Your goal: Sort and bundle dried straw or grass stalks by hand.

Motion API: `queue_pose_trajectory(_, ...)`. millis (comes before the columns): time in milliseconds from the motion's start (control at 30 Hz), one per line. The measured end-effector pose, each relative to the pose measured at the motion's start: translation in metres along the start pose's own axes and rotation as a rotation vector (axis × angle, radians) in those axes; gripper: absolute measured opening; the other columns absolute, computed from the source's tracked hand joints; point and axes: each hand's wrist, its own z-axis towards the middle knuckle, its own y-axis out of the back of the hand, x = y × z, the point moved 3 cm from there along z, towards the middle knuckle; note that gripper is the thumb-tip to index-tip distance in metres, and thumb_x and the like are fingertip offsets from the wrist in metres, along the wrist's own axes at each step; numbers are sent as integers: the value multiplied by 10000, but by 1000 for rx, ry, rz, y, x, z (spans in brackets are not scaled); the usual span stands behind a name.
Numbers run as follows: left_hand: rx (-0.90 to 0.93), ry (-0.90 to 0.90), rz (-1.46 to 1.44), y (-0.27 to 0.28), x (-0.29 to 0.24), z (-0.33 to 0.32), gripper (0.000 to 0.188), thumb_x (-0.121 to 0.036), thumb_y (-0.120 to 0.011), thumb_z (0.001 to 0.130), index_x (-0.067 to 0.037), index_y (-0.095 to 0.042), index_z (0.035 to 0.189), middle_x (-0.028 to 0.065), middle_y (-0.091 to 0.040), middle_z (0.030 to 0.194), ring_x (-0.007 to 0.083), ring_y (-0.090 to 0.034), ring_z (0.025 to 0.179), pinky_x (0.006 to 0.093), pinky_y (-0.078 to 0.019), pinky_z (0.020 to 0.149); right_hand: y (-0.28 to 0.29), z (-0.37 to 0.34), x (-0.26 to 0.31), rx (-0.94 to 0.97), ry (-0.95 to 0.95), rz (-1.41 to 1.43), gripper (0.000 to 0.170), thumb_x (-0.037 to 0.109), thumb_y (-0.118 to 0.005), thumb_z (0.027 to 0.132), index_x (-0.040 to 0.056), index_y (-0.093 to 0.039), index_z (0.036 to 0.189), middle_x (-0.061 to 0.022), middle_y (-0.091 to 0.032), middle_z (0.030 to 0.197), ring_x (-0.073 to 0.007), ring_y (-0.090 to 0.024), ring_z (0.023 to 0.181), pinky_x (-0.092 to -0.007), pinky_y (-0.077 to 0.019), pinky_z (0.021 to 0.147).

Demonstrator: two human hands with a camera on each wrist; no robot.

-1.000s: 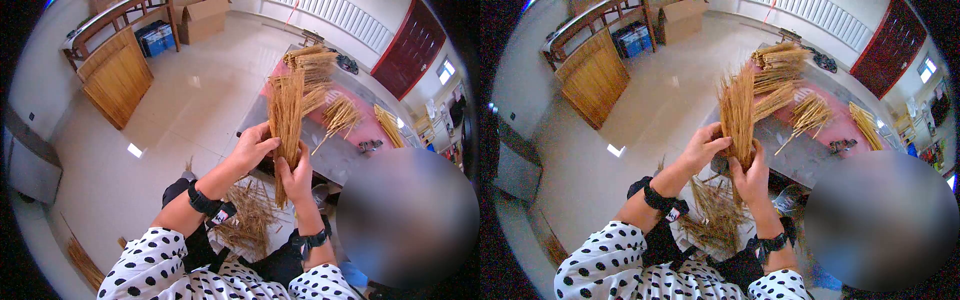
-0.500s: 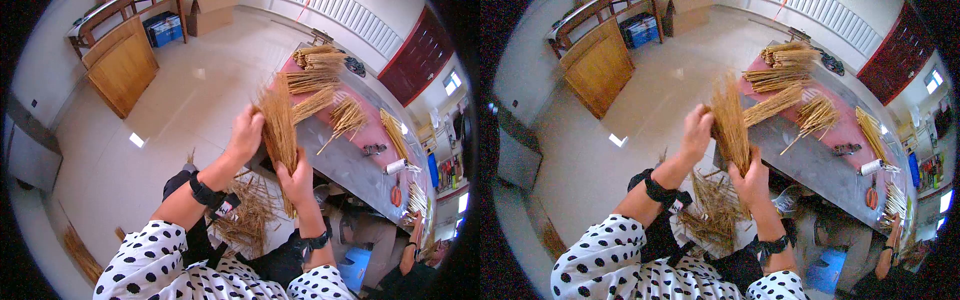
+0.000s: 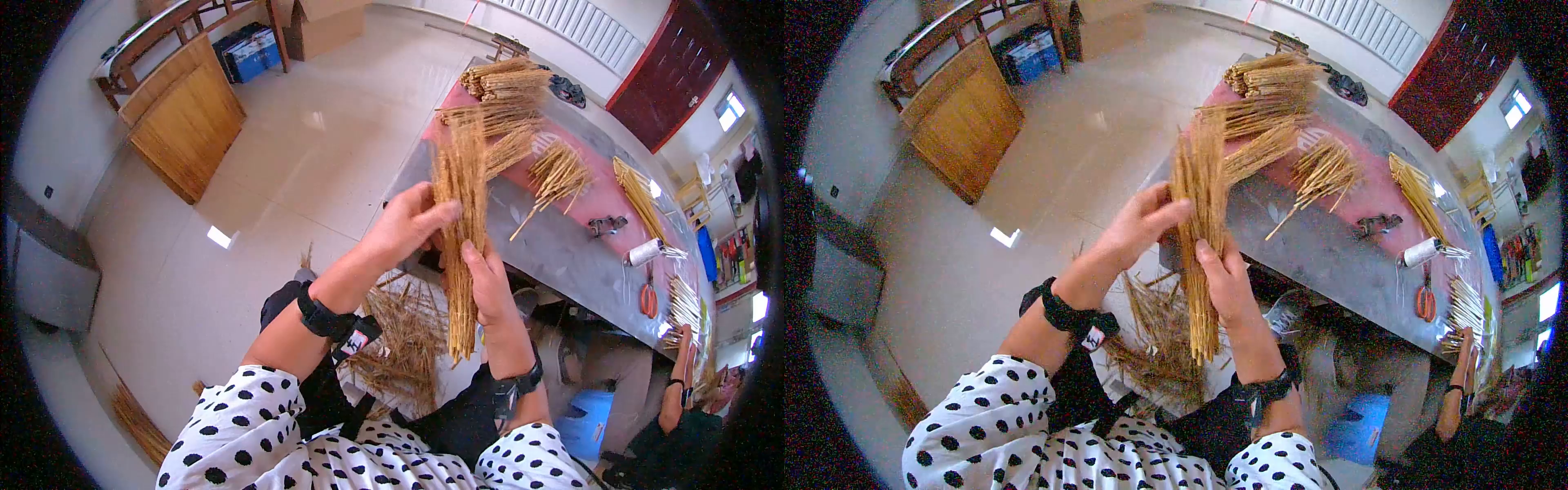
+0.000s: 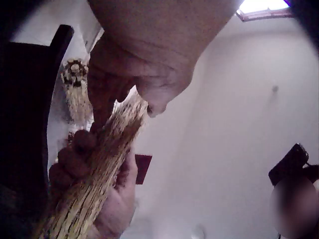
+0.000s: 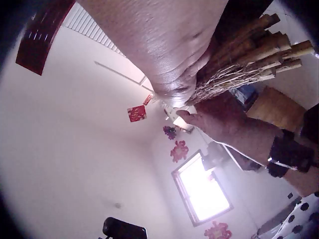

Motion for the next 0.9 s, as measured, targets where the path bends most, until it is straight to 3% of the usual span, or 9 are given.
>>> queue_pose_trajectory(67, 9, -229, 137, -7, 3, 2, 328, -221, -577, 903, 3, -535, 1139, 18, -602, 969, 93, -545, 848, 261, -468, 752, 1, 2, -10, 23, 21, -48, 355, 282, -455, 963, 71, -440, 1249, -51, -575, 890, -127, -571, 711, -269, -496, 595)
queue_pose_trajectory(167, 25, -147, 150, -2, 4, 3, 292, -156, -562, 906, 12, -532, 1144, 13, -593, 1026, 92, -524, 924, 257, -443, 834, 3, 4, -19, 12, 72, -66, 376, 313, -432, 979, 73, -433, 1269, -42, -581, 925, -130, -574, 731, -276, -500, 615)
queue_pose_trajectory(400, 90, -199, -84, -2, 3, 3, 268, -99, -536, 908, 9, -542, 1153, 22, -592, 1078, 101, -526, 997, 266, -427, 887, -1, 2, -2, 38, 59, 5, 405, 354, -424, 978, 63, -440, 1259, -44, -584, 910, -121, -573, 722, -281, -499, 591)
queue_pose_trajectory(500, 56, -268, -133, 0, -2, 1, 254, -126, -532, 920, 3, -556, 1137, 18, -610, 1031, 99, -553, 930, 266, -453, 836, -2, 3, 2, 83, 88, -46, 407, 365, -426, 975, 55, -453, 1238, -58, -581, 858, -121, -567, 659, -278, -487, 547)
queue_pose_trajectory(567, -144, -169, -170, 14, 2, 6, 186, -160, -515, 938, -23, -581, 1045, 16, -626, 911, 100, -584, 781, 258, -485, 699, -3, 4, 0, 79, 49, -34, 393, 365, -437, 970, 51, -466, 1203, -64, -568, 805, -133, -554, 597, -268, -464, 502)
queue_pose_trajectory(600, -148, -171, -170, 22, 3, 10, 186, -160, -515, 938, -23, -581, 1045, 16, -626, 911, 100, -584, 781, 258, -485, 699, -5, 3, 3, 83, 50, -35, 393, 365, -437, 970, 51, -466, 1203, -64, -568, 805, -133, -554, 597, -268, -464, 502)
queue_pose_trajectory(667, -317, -236, -322, 45, 5, 16, 174, -199, -487, 956, -48, -572, 939, 33, -623, 804, 119, -593, 636, 257, -476, 562, -9, -1, 6, 64, -85, 44, 383, 369, -444, 966, 50, -472, 1176, -59, -559, 781, -140, -546, 577, -260, -453, 488)
queue_pose_trajectory(833, -469, -249, -483, 48, -3, 9, 226, -245, -459, 967, -39, -543, 926, 87, -629, 832, 161, -612, 607, 268, -480, 528, -5, 0, 7, 83, -86, 63, 365, 365, -448, 965, 52, -477, 1150, -65, -552, 768, -136, -541, 585, -256, -454, 491)
queue_pose_trajectory(900, -437, -63, -369, 37, -2, 7, 235, -260, -470, 961, -37, -538, 936, 89, -623, 870, 171, -617, 603, 288, -486, 539, -2, 2, 5, 71, -92, 77, 359, 363, -448, 966, 55, -478, 1148, -68, -551, 767, -129, -538, 584, -254, -455, 492)
